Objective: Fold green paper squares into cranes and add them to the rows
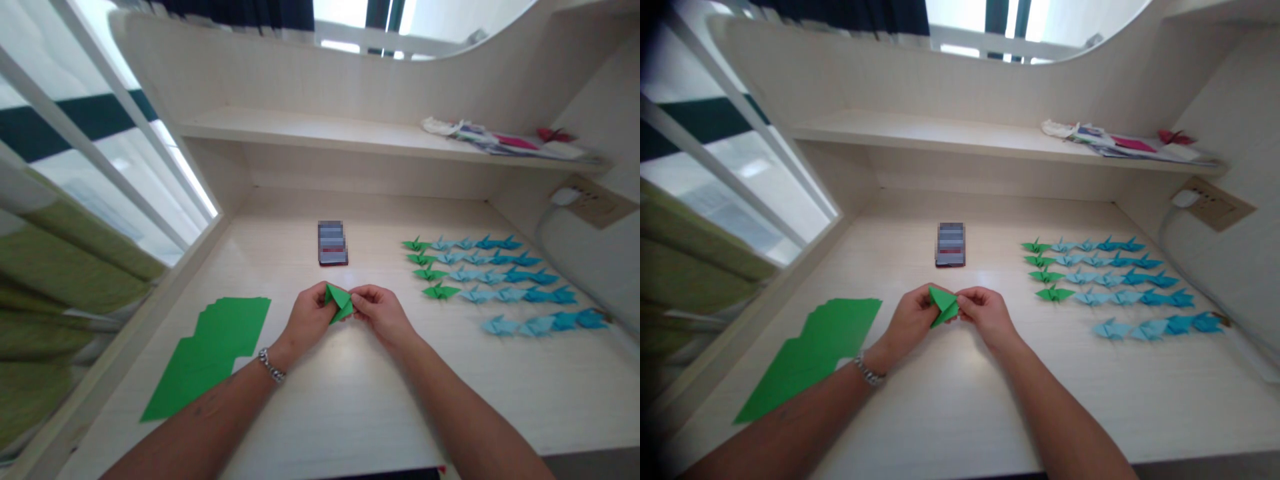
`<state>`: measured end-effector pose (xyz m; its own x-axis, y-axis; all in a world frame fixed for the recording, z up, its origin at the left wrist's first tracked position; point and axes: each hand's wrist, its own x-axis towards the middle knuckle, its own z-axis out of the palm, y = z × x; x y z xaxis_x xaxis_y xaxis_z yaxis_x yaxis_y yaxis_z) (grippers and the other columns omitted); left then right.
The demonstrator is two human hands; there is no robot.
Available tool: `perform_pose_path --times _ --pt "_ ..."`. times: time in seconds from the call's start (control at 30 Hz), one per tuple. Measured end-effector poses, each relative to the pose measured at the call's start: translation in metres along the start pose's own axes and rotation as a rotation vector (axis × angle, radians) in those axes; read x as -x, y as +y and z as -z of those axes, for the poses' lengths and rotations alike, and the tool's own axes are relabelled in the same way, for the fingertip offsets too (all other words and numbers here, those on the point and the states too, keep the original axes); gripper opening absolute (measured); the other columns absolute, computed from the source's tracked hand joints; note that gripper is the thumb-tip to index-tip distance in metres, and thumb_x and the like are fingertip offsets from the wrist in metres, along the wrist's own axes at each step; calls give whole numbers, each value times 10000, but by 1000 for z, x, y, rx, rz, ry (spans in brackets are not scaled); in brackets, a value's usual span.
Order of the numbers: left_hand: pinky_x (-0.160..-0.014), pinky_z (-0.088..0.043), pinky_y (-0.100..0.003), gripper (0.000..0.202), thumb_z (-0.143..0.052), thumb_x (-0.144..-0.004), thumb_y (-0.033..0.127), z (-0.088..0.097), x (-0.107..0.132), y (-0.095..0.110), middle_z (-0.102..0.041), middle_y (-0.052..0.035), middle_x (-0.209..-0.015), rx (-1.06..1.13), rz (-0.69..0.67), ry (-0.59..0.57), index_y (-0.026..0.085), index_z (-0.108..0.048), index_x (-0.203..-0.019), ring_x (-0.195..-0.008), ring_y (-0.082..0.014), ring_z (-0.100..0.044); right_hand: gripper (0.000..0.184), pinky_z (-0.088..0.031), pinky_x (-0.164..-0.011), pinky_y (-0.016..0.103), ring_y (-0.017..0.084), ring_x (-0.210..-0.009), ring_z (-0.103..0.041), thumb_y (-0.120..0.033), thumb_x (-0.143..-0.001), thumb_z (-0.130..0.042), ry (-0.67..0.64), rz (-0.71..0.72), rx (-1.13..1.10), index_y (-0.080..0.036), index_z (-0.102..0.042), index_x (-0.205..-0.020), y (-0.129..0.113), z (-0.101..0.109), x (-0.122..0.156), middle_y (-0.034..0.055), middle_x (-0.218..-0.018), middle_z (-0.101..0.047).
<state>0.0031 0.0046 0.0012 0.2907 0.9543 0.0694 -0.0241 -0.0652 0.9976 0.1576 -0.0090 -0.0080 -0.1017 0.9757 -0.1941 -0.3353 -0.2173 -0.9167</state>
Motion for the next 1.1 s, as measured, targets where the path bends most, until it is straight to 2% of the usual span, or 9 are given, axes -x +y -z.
perform_pose_path --times 0.13,0.23,0.3,0.4,0.53,0.7,0.9,1.03,1.1 --pt "-516 -490 -238 113 -657 -711 217 -1 -2 2 -650 -24 -619 33 73 57 127 -595 -737 -521 -126 -596 297 -437 -538 252 136 -551 -585 -402 -654 -728 36 58 116 -163 -622 -795 4 -1 -2 6 -602 -631" --pt "-516 -485 -242 123 -640 -717 244 2 -4 0 -649 -26 -623 -7 94 114 131 -592 -728 -536 -136 -602 278 -453 -559 261 146 -602 -580 -421 -708 -678 102 199 337 -165 -627 -801 -1 -5 4 23 -649 -633" --pt "-508 -464 -232 123 -624 -723 256 4 -4 -4 -642 -19 -620 -90 75 159 137 -596 -714 -546 -133 -590 298 -464 -599 273 160 -674 -589 -425 -725 -662 139 306 501 -173 -645 -881 -6 -10 11 48 -751 -655" --pt "-475 -407 -211 126 -629 -713 266 8 -4 -10 -616 2 -598 -269 30 209 151 -596 -675 -536 -118 -545 408 -471 -632 288 164 -680 -577 -403 -668 -722 146 408 669 -188 -638 -1004 -11 -16 19 57 -824 -658" --pt "-521 -422 -220 128 -662 -686 270 7 -3 -13 -625 0 -638 -329 -20 235 158 -601 -688 -587 -127 -564 259 -477 -654 299 169 -679 -592 -324 -747 -638 179 425 741 -190 -668 -966 -8 -16 18 60 -826 -675" --pt "-621 -486 -262 254 -650 -713 254 3 -6 -12 -671 -34 -753 -164 21 110 153 -634 -945 -680 -150 -620 185 -488 -706 302 186 -746 -630 -245 -790 -556 185 385 666 -194 -701 -892 -3 -11 12 47 -832 -703" --pt "-686 -501 -286 193 -653 -700 229 4 -9 -14 -692 -58 -795 -170 26 114 142 -685 -869 -726 -161 -624 217 -484 -647 293 174 -676 -612 -318 -753 -622 124 294 469 -181 -723 -888 -1 -9 8 46 -765 -700" --pt "-748 -503 -309 206 -653 -709 271 7 -10 -14 -706 -74 -849 -114 61 85 137 -691 -862 -779 -179 -639 315 -482 -582 274 145 -602 -582 -421 -725 -652 56 92 103 -151 -717 -873 -1 -6 4 46 -679 -658" --pt "-749 -502 -315 216 -656 -708 282 8 -10 -13 -708 -77 -851 -108 82 78 136 -695 -862 -777 -183 -638 323 -478 -565 254 131 -594 -577 -425 -694 -687 13 7 -29 -151 -713 -862 -1 -5 3 42 -677 -648"
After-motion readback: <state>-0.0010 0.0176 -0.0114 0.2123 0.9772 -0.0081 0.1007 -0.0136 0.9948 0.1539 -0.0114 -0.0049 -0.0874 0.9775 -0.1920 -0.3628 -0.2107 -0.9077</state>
